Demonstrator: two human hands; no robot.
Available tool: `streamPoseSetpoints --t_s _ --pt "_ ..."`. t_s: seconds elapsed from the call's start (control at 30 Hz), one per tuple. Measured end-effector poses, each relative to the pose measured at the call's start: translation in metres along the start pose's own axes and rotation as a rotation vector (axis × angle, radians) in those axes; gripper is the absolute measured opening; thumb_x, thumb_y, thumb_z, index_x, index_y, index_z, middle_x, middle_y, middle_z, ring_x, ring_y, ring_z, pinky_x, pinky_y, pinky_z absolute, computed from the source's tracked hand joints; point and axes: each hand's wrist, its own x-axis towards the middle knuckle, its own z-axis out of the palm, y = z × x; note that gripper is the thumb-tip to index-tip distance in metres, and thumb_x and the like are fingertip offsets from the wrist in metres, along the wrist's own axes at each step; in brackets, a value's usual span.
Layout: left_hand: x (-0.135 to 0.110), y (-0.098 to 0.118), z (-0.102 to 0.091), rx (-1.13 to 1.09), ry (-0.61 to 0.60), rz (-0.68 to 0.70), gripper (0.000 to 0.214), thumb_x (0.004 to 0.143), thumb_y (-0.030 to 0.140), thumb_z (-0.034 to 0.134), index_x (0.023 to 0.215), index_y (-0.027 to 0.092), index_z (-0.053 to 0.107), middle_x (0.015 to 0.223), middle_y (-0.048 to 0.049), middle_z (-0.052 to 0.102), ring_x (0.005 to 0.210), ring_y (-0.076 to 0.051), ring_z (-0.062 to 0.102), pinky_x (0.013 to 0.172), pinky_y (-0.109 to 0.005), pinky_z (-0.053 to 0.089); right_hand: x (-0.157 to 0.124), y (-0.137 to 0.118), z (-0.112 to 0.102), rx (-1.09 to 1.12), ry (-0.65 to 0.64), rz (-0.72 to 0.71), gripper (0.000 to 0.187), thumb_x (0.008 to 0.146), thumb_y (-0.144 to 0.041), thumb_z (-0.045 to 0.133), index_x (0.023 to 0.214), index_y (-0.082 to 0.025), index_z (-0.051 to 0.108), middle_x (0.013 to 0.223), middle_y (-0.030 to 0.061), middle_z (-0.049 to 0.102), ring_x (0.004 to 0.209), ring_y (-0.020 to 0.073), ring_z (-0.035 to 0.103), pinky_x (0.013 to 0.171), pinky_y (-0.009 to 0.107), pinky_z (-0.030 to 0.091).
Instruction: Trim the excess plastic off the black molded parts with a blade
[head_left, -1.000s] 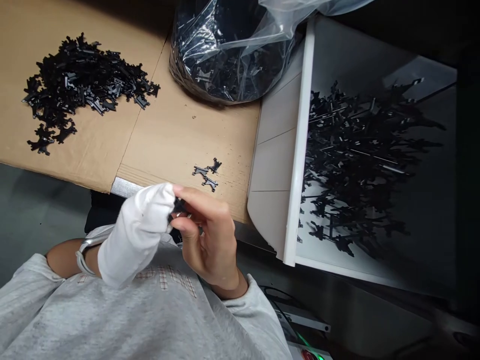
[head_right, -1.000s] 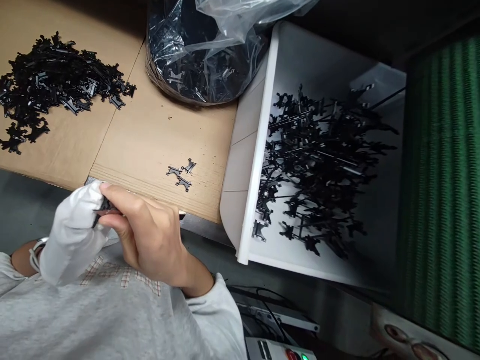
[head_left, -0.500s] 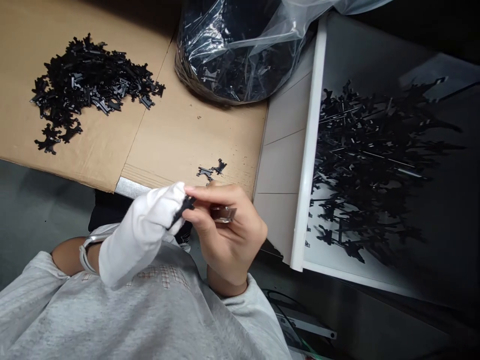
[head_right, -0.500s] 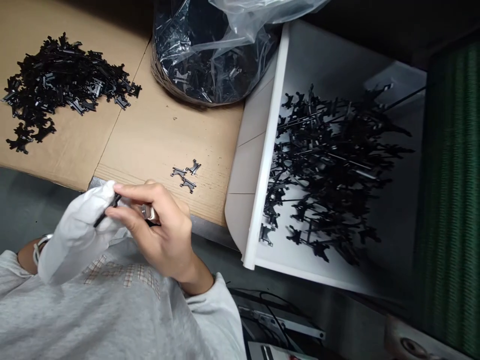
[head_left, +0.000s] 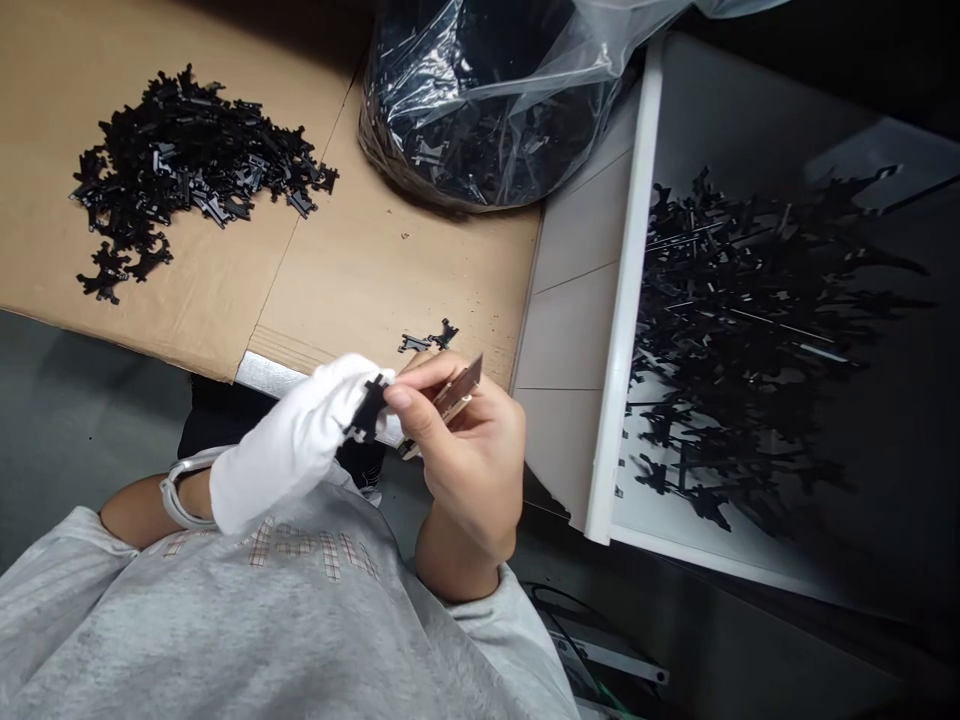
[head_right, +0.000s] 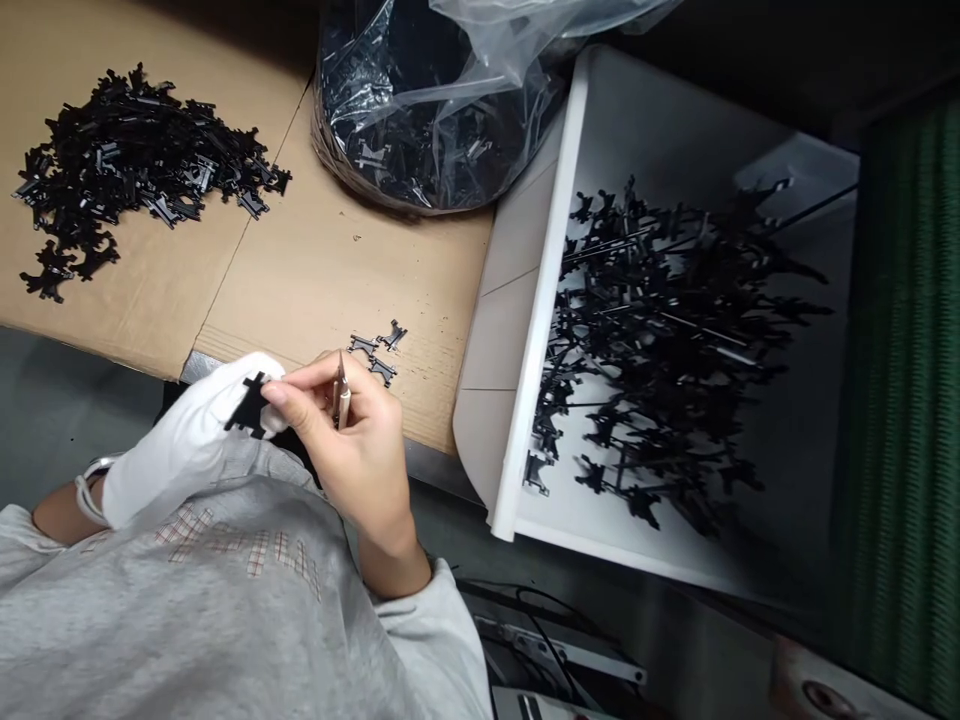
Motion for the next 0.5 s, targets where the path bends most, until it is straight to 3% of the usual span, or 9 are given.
streamPoseSetpoints --t_s 0.1,0.17,0.23,0.3,0.37,0.43,0.5 --pt "-0.001 0.003 -0.004 0.017 0.034 -0.012 0.017 0.097 0.026 0.056 0.081 0.023 0.056 0.072 0.0025 0.055 0.064 -0.014 0.053 0.075 -0.027 0.059 0.001 0.003 0.001 0.019 0.016 0.016 0.038 0.086 -0.041 0.097 0.068 -0.022 0.069 0.057 -0.0072 0.061 0.049 0.009 0.052 0.046 0.022 0.044" --pt "-0.002 0.009 -0.004 -0.076 0.061 -0.092 0.023 0.102 0.031 0.05 0.081 0.023 0.056 0.068 0.0028 0.056 0.058 -0.013 0.052 0.064 -0.024 0.055 0.0 0.005 0.001 0.016 0.046 0.0 0.045 0.084 -0.046 0.099 0.065 -0.022 0.066 0.055 -0.0087 0.056 0.048 0.0073 0.047 0.045 0.021 0.041" --pt "-0.002 0.017 -0.003 -0.145 0.066 -0.14 0.023 0.098 0.034 0.054 0.078 0.023 0.054 0.065 0.0041 0.053 0.054 -0.011 0.05 0.058 -0.022 0.052 -0.003 0.008 0.0 0.012 0.036 -0.02 0.046 0.087 -0.053 0.096 0.068 -0.022 0.068 0.058 -0.0084 0.056 0.048 0.0069 0.045 0.045 0.02 0.041" --pt "-0.002 0.025 -0.003 -0.155 0.064 -0.152 0.021 0.089 0.03 0.062 0.072 0.024 0.051 0.062 0.0062 0.05 0.051 -0.008 0.045 0.055 -0.02 0.049 -0.008 0.011 -0.003 0.005 -0.017 -0.05 0.041 0.096 -0.063 0.084 0.085 -0.024 0.078 0.067 -0.0061 0.061 0.054 0.009 0.051 0.051 0.023 0.047" --pt "-0.002 0.03 -0.003 -0.184 0.084 -0.181 0.022 0.087 0.031 0.061 0.07 0.023 0.05 0.062 0.0068 0.051 0.05 -0.006 0.041 0.053 -0.019 0.047 -0.015 0.015 -0.007 -0.042 -0.031 -0.12 0.044 0.109 -0.066 0.064 0.113 -0.027 0.083 0.08 -0.0024 0.066 0.068 0.013 0.059 0.064 0.028 0.055" --pt "-0.003 0.032 -0.004 -0.215 0.129 -0.236 0.027 0.09 0.036 0.06 0.068 0.023 0.051 0.06 0.007 0.051 0.049 -0.005 0.04 0.049 -0.017 0.043 -0.021 0.019 -0.012 -0.147 -0.024 -0.237 0.041 0.117 -0.056 0.052 0.138 -0.032 0.078 0.093 0.0006 0.07 0.082 0.0161 0.065 0.078 0.032 0.059" --pt "-0.005 0.031 -0.004 -0.23 0.178 -0.259 0.027 0.086 0.038 0.063 0.066 0.023 0.054 0.059 0.0075 0.052 0.049 -0.004 0.04 0.047 -0.015 0.042 -0.024 0.021 -0.015 -0.254 -0.076 -0.363 0.039 0.12 -0.043 0.051 0.153 -0.035 0.069 0.101 0.0013 0.074 0.085 0.0167 0.068 0.081 0.033 0.06"
